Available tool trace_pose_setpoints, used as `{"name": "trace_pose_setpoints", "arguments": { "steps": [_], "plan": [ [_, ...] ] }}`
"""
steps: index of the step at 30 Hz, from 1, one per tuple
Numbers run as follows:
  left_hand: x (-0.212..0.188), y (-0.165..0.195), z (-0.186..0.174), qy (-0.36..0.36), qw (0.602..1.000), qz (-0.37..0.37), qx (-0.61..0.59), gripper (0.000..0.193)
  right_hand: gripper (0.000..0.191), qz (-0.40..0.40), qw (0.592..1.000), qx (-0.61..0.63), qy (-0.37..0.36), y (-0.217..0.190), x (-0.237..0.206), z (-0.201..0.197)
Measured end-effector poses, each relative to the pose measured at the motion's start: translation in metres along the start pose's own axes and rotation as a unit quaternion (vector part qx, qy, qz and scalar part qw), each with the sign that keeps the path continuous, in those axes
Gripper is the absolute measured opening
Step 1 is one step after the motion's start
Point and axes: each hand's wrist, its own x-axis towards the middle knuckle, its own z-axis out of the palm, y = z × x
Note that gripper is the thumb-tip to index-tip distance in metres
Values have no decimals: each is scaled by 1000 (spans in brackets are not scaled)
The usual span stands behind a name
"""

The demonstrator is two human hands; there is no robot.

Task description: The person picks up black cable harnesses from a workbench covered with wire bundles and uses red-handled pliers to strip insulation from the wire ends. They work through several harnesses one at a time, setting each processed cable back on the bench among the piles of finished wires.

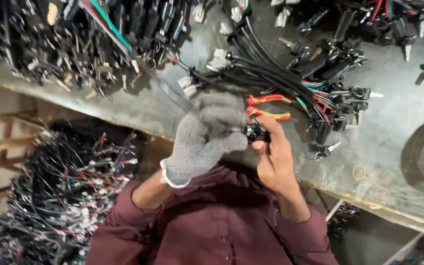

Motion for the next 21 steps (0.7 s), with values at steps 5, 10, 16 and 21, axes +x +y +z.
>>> {"name": "trace_pose_setpoints", "arguments": {
  "steps": [5,10,16,21],
  "plan": [
    [6,0,3,12,993,-113,-32,60,38,-69,997,-31,32,4,6,-2],
    [5,1,7,1,995,-96,29,65,34,-91,991,-80,60,9,-3,-6],
    [20,-14,-7,-114,990,-81,25,56,34,-69,992,-73,81,19,-12,-2],
    [2,-11,-10,-112,944,63,305,61,45,141,982,102,69,14,-12,0]
  ]
}}
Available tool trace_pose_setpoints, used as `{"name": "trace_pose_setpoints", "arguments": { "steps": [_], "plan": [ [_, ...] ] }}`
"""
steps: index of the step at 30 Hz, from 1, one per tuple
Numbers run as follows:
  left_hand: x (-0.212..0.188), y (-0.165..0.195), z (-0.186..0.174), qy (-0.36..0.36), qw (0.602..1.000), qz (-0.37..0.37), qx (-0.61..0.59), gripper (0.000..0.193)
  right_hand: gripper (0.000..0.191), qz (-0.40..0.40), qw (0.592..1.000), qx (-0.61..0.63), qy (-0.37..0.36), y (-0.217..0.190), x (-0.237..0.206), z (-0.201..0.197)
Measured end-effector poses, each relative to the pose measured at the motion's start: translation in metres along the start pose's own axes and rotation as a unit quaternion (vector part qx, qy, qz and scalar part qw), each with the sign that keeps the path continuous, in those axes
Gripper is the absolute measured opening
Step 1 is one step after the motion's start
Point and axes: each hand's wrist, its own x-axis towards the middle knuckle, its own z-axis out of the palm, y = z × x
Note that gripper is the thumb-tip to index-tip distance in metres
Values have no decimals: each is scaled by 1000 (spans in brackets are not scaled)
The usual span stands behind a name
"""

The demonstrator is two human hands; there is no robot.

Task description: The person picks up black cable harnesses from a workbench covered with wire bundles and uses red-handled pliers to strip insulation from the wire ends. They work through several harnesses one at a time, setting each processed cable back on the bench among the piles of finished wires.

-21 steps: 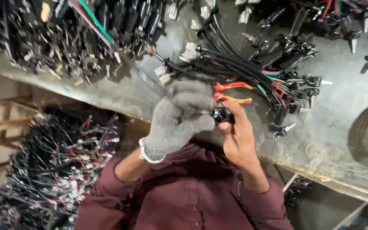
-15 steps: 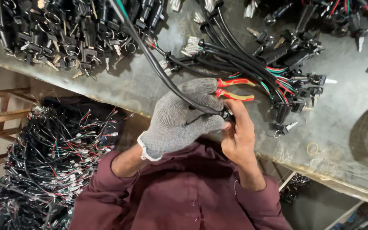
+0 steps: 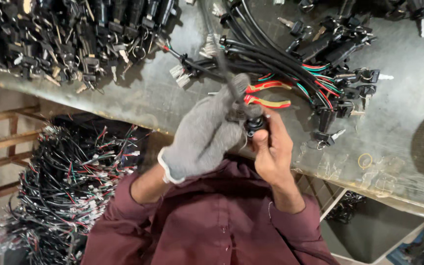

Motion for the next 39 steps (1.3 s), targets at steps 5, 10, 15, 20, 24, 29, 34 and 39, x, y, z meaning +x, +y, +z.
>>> {"name": "trace_pose_setpoints", "arguments": {
  "steps": [5,10,15,20,24,29,34,39],
  "plan": [
    [7,9,23,21,992,27,123,71,43,10,983,166,-77,10,21,-10],
    [25,3,13,-51,999,-13,-2,46,30,44,962,239,-128,29,1,-13],
    [15,-2,4,-66,997,50,-3,41,30,15,985,126,-114,26,4,-4],
    [7,-12,-13,-113,988,46,-94,29,52,60,947,188,-253,22,7,-6],
    [3,-12,-13,-122,956,16,-266,34,59,-37,914,193,-354,45,-8,-14],
    [-4,-6,9,-121,927,-131,-330,16,55,116,908,299,-270,87,-24,-14],
    [1,-9,15,0,958,-71,-278,27,21,-25,997,76,7,84,-19,15],
    [-1,-11,24,44,954,-105,-277,33,9,-343,908,-231,-72,4,12,3]
  ]
}}
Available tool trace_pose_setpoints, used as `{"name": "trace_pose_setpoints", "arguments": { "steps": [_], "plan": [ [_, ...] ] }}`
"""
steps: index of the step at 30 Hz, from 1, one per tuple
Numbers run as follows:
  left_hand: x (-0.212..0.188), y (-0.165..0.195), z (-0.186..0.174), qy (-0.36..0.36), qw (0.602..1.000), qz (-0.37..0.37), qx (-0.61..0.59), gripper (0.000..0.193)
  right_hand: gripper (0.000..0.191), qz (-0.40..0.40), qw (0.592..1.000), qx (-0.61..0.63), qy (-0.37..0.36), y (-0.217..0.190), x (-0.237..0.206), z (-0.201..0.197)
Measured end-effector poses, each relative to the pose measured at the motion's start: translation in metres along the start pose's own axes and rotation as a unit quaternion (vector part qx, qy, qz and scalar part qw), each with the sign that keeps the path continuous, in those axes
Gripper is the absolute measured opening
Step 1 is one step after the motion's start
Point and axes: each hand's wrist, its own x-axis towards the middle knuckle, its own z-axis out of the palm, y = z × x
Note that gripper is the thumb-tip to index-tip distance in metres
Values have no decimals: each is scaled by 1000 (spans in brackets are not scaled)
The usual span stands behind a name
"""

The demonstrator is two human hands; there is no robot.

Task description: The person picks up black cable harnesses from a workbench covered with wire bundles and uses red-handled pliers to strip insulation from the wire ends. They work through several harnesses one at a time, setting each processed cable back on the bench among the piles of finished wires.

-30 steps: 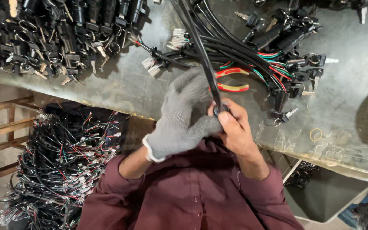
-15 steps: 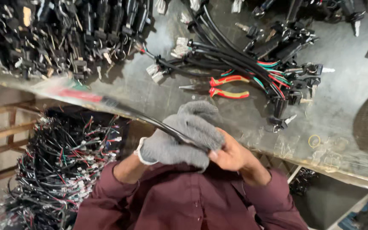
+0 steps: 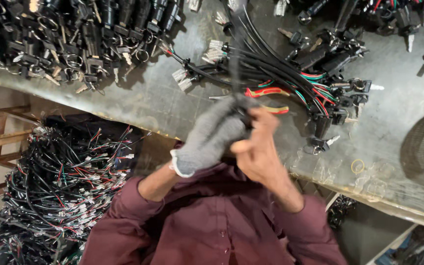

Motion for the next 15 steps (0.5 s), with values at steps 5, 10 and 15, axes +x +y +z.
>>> {"name": "trace_pose_setpoints", "arguments": {
  "steps": [5,10,15],
  "plan": [
    [-12,-7,-8,139,975,-52,-168,28,68,20,962,-257,-86,-2,54,-30],
    [-24,5,-18,54,995,-40,-77,28,53,59,949,-297,-90,14,42,-20],
    [-29,31,-14,-46,975,-103,-193,32,24,395,786,452,151,17,28,-34]
  ]
}}
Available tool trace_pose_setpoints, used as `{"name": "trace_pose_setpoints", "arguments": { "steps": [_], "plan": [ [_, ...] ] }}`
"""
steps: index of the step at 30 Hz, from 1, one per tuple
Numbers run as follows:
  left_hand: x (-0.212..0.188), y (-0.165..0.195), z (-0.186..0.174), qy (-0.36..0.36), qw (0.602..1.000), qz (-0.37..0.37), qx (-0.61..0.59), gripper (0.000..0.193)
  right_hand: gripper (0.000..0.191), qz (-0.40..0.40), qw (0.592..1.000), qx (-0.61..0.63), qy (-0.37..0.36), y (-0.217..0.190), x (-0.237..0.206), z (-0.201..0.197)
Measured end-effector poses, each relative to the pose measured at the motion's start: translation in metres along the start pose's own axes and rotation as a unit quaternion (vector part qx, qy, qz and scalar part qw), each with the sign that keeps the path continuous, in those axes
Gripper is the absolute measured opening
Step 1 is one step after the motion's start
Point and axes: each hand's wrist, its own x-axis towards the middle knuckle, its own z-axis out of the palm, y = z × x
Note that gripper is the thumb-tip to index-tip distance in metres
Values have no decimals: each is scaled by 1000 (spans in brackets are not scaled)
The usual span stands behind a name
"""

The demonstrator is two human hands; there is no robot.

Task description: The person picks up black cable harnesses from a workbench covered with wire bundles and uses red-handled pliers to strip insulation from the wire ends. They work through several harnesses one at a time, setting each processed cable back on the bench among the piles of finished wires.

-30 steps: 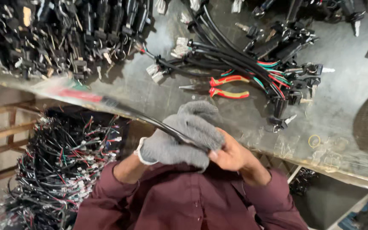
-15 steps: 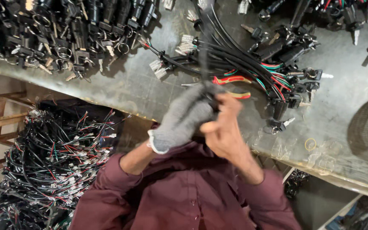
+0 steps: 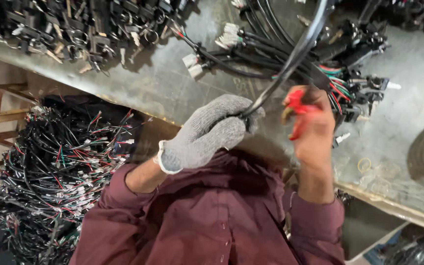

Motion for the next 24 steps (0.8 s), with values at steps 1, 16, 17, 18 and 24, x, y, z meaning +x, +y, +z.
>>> {"name": "trace_pose_setpoints", "arguments": {
  "steps": [1,16,17,18,24],
  "plan": [
    [-3,1,6,-4,998,-17,-58,35,21,-32,996,-80,-18,-1,-4,1],
    [-35,-42,13,153,974,-82,-148,28,31,-329,794,-482,-171,-12,-19,39],
    [-33,-46,10,180,954,-97,-221,27,34,-322,801,-475,-172,-11,-20,40],
    [-31,-48,8,172,920,-122,-331,25,36,-316,806,-469,-174,-10,-21,41],
    [-32,-30,5,115,971,-93,188,42,33,-293,714,-626,-115,3,-17,35]
  ]
}}
